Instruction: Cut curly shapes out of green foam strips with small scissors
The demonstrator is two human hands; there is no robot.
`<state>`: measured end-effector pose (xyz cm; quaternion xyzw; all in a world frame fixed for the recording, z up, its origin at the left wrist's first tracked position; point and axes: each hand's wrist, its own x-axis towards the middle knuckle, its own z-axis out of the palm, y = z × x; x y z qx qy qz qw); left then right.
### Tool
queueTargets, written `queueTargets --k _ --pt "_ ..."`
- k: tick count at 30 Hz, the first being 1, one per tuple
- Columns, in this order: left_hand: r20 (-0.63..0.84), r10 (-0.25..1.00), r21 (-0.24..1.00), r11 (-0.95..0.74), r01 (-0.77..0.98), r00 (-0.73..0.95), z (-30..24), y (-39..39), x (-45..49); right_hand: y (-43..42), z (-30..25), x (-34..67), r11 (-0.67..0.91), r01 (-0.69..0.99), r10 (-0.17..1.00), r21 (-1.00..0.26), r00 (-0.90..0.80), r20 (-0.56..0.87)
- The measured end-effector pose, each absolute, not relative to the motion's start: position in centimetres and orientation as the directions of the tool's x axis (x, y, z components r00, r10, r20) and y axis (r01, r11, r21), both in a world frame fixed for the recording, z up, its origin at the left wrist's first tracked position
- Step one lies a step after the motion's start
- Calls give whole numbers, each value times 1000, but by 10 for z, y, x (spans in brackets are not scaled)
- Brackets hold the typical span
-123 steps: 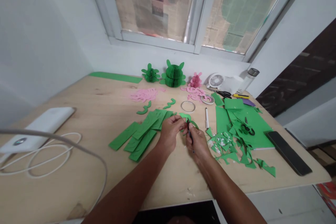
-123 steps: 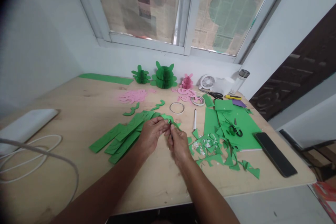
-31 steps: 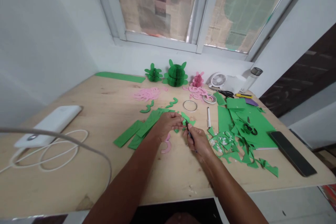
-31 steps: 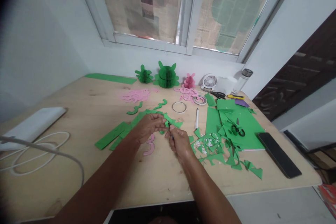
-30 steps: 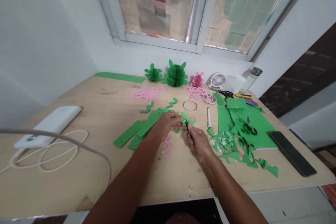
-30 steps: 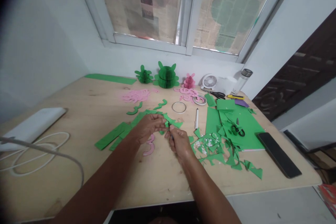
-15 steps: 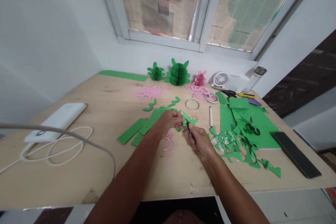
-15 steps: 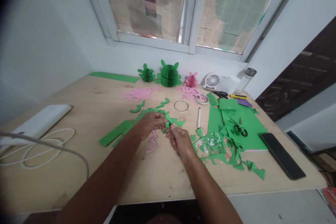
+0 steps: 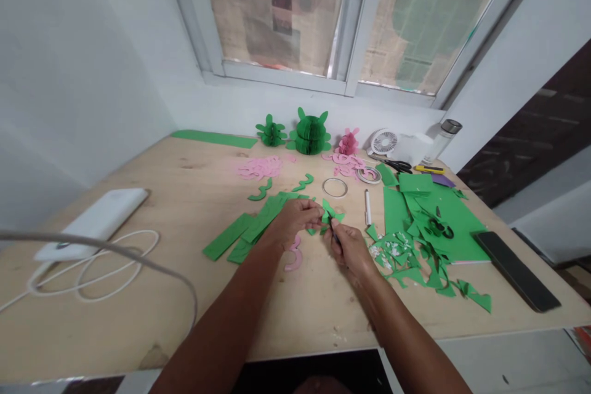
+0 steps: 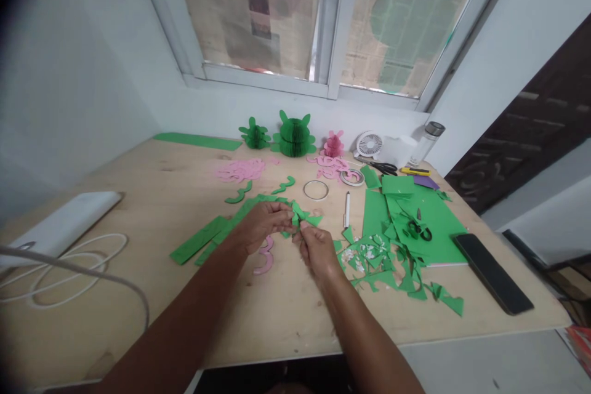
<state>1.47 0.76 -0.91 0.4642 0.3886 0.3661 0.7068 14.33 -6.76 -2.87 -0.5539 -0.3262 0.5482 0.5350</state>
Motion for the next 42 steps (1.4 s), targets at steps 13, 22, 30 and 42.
queueTargets --k 13,22,30,42 --pt "-184 872 965 247 -84 454 -5 9 10 -70 -29 142 -232 -225 954 -946 137 -266" --pt "-193 870 964 254 -77 454 -7 10 10 -70 -32 141 -214 -217 955 -952 156 -251" --pt "-198 859 966 252 -54 472 -5 9 10 -69 -32 142 -226 -225 956 -948 138 -261" --pt "-196 846 971 239 -25 496 -9 13 8 -69 -28 140 -223 -178 958 -958 140 -249"
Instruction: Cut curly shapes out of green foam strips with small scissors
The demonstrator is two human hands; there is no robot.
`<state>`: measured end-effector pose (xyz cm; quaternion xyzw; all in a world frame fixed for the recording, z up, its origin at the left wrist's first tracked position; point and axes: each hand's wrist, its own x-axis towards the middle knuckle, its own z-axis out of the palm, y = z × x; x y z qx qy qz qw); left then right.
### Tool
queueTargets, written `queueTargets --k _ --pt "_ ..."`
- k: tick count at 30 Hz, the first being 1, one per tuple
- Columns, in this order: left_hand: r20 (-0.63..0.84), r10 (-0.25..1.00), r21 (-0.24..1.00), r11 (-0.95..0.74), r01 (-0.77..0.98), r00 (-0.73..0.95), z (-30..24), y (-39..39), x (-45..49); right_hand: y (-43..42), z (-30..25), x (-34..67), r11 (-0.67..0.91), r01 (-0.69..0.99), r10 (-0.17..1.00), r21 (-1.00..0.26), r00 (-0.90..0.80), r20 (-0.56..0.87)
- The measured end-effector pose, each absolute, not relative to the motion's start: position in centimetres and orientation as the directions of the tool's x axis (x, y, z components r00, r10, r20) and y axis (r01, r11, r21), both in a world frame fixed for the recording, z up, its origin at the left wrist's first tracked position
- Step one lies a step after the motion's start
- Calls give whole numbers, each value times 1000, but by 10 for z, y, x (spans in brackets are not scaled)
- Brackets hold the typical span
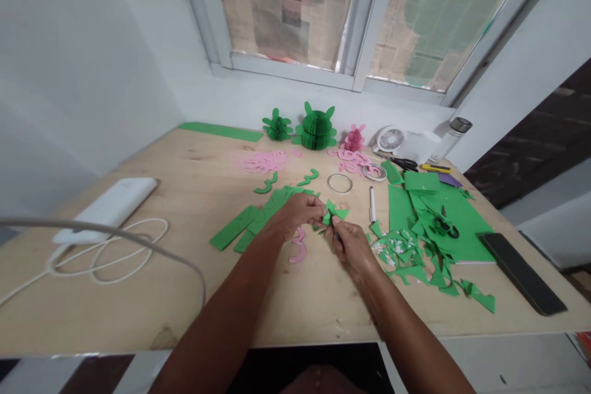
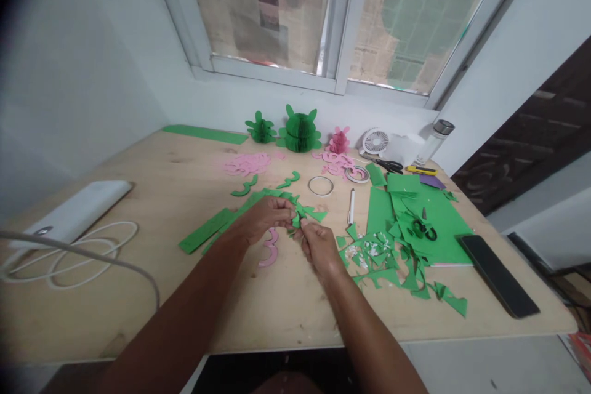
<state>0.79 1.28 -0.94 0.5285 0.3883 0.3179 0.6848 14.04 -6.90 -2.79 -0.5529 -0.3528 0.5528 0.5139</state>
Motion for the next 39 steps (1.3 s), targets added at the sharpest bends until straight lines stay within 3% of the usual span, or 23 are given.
queueTargets --k 39 --pt "-190 830 981 183 66 525 -14 14 8 -67 -31 141 -191 -105 957 -976 201 -209"
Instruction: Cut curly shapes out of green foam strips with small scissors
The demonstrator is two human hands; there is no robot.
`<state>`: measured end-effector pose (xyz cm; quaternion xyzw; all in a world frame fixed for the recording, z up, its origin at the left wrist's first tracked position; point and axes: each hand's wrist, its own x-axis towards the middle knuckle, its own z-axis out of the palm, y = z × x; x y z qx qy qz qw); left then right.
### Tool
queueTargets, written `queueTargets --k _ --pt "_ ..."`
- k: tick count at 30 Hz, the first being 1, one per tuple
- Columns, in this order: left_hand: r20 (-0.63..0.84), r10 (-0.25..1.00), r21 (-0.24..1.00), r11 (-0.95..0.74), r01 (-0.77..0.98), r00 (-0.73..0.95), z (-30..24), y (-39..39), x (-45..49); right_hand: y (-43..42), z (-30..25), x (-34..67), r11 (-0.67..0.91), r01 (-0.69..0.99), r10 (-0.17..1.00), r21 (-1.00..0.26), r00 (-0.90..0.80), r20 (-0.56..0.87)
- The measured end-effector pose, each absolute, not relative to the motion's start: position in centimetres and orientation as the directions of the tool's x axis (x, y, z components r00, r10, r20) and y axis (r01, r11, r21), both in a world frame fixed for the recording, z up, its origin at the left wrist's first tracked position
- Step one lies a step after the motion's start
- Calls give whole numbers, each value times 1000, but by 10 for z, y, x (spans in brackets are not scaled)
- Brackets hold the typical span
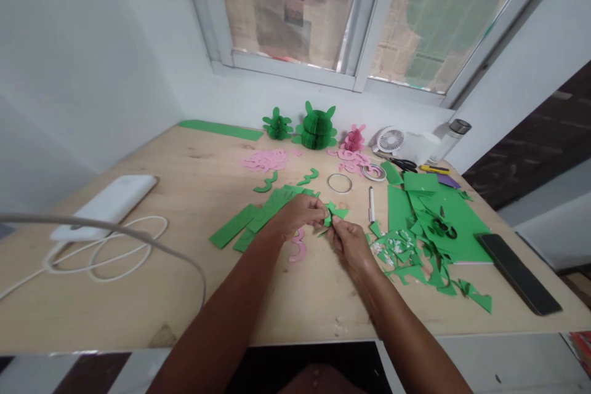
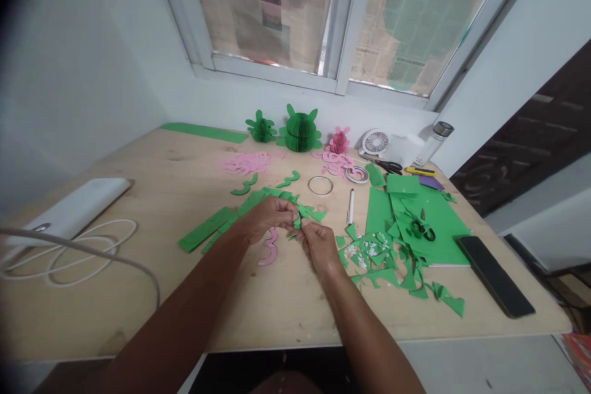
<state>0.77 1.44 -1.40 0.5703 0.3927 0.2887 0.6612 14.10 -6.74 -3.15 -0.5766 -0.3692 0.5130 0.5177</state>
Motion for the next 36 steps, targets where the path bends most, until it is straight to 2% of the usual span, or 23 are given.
queueTargets --k 6,9,14,20,23,26,28,30,32,36 --pt "-222 829 964 265 -11 513 -9 10 8 -69 -23 142 -195 -155 953 -969 204 -225" --pt "-228 826 963 268 -2 515 -9 9 11 -69 -19 145 -173 -225 936 -959 266 -231" --pt "-124 935 991 101 84 332 -20 15 18 -66 -16 159 43 -375 845 -926 508 -167" --pt "-59 978 986 26 162 199 -27 22 21 -64 -19 167 229 -415 785 -881 613 -85" --pt "-18 973 989 -17 148 231 -25 16 32 -65 -19 168 266 -390 758 -882 650 -58" --pt "26 919 991 -76 112 394 -21 11 43 -66 -17 170 309 -370 732 -876 680 -29" --pt "63 923 980 -129 150 379 -19 10 43 -67 -16 171 330 -363 722 -871 692 -15" --pt "97 942 938 -194 286 321 -18 8 38 -67 -16 171 331 -356 720 -874 694 -10" --pt "113 940 822 -271 501 323 -19 3 36 -67 -17 172 320 -354 724 -879 690 -14" --pt "149 855 549 -490 677 498 -25 -14 48 -65 -18 171 312 -373 733 -874 679 -29"
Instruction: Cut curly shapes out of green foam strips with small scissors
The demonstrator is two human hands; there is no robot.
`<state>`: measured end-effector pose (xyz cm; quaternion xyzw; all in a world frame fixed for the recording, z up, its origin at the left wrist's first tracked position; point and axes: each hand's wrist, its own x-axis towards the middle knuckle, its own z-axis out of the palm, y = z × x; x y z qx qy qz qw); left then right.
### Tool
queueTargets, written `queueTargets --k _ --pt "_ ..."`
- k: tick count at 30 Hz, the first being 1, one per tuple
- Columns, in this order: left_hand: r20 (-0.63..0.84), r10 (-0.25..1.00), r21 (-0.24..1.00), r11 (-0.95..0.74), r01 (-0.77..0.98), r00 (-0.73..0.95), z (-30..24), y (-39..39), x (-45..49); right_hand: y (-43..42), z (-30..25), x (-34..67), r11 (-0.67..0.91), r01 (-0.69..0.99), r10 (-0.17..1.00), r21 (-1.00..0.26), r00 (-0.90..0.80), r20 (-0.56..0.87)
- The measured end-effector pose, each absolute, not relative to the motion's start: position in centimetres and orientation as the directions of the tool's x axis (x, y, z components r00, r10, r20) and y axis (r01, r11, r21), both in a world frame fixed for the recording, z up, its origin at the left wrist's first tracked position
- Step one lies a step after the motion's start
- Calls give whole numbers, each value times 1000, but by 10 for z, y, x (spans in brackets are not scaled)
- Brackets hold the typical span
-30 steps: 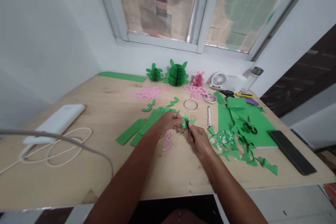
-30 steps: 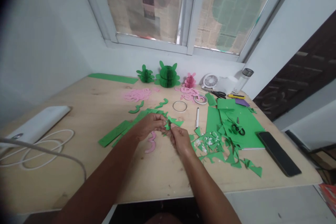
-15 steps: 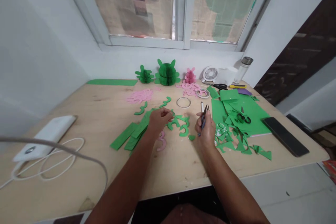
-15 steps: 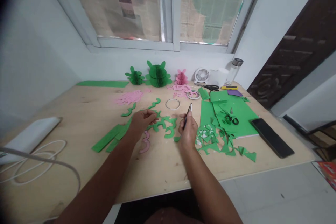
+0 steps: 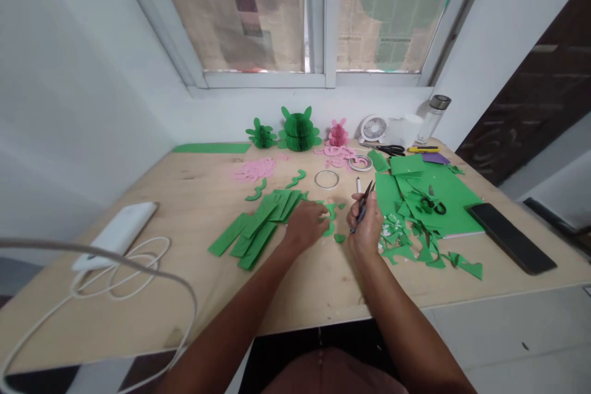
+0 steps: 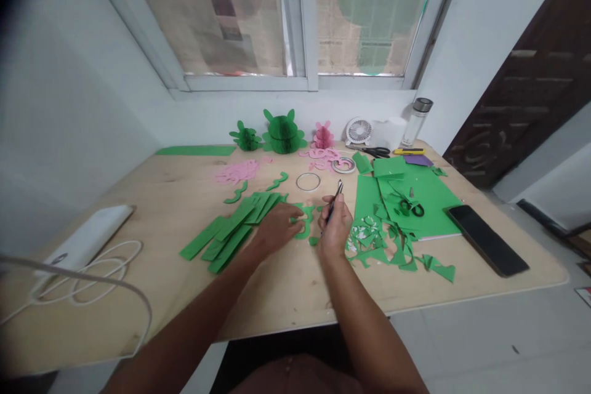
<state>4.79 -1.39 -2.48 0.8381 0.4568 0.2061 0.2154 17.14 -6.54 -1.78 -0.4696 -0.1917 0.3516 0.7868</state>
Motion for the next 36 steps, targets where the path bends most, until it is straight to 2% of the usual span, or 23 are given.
queueTargets --k 3,6,8,12,15,19,25,28,32,36 --pt "146 835 324 -547 772 530 -30 -24 64 -65 -18 172 312 -399 734 -862 677 -47" --pt "153 848 228 -531 816 508 -32 -30 71 -65 -18 175 317 -408 733 -856 678 -52" --pt "181 865 236 -500 833 468 -31 -31 66 -65 -18 176 311 -400 736 -862 675 -48" --pt "267 916 351 -383 855 300 -24 -29 28 -63 -22 177 296 -384 747 -875 664 -38" --pt "268 948 397 -271 877 172 -21 -33 -13 -62 -24 176 291 -379 765 -878 643 -24" --pt "160 968 409 -242 880 192 -27 -51 -44 -62 -24 173 286 -405 786 -868 618 -29" --pt "64 956 266 -294 918 288 -30 -80 -30 -62 -26 173 277 -434 801 -857 597 -43" --pt "60 951 244 -307 920 302 -27 -86 -22 -62 -28 173 274 -434 805 -858 591 -43" --pt "43 938 272 -343 899 344 -27 -93 -19 -63 -29 171 260 -443 813 -858 580 -53" --pt "90 929 364 -366 856 359 -29 -96 -26 -63 -29 168 237 -426 817 -873 574 -58"
